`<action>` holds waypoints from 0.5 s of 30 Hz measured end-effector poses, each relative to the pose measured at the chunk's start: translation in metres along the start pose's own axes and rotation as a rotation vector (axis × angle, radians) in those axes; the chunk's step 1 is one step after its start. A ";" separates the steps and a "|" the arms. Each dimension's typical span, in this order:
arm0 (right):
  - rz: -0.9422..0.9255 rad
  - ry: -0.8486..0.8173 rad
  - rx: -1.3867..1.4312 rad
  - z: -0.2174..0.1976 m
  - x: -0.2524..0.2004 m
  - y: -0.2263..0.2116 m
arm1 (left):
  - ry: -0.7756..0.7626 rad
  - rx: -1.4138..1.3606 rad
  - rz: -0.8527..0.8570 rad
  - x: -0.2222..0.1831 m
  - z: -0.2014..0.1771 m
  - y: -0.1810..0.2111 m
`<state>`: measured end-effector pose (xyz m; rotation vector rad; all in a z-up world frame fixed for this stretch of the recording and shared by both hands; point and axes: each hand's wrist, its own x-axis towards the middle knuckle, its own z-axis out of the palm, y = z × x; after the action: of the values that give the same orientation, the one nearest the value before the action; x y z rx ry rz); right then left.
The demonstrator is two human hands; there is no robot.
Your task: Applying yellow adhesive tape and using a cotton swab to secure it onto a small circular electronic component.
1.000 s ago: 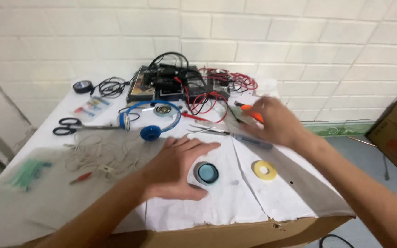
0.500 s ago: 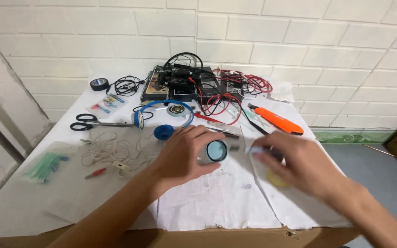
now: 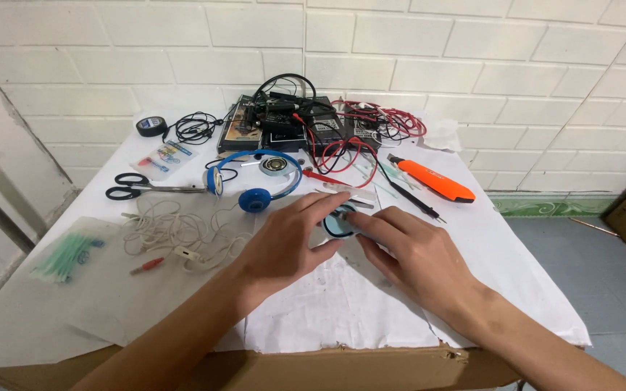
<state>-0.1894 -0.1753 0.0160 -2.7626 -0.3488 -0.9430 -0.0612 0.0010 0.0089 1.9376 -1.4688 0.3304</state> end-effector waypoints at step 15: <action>-0.041 -0.081 0.148 -0.020 0.019 -0.010 | 0.004 0.251 0.181 0.000 -0.003 -0.010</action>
<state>-0.1889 -0.1684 0.0441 -2.6727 -0.4697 -0.7818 -0.0515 0.0044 0.0073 1.9964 -1.6712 0.6267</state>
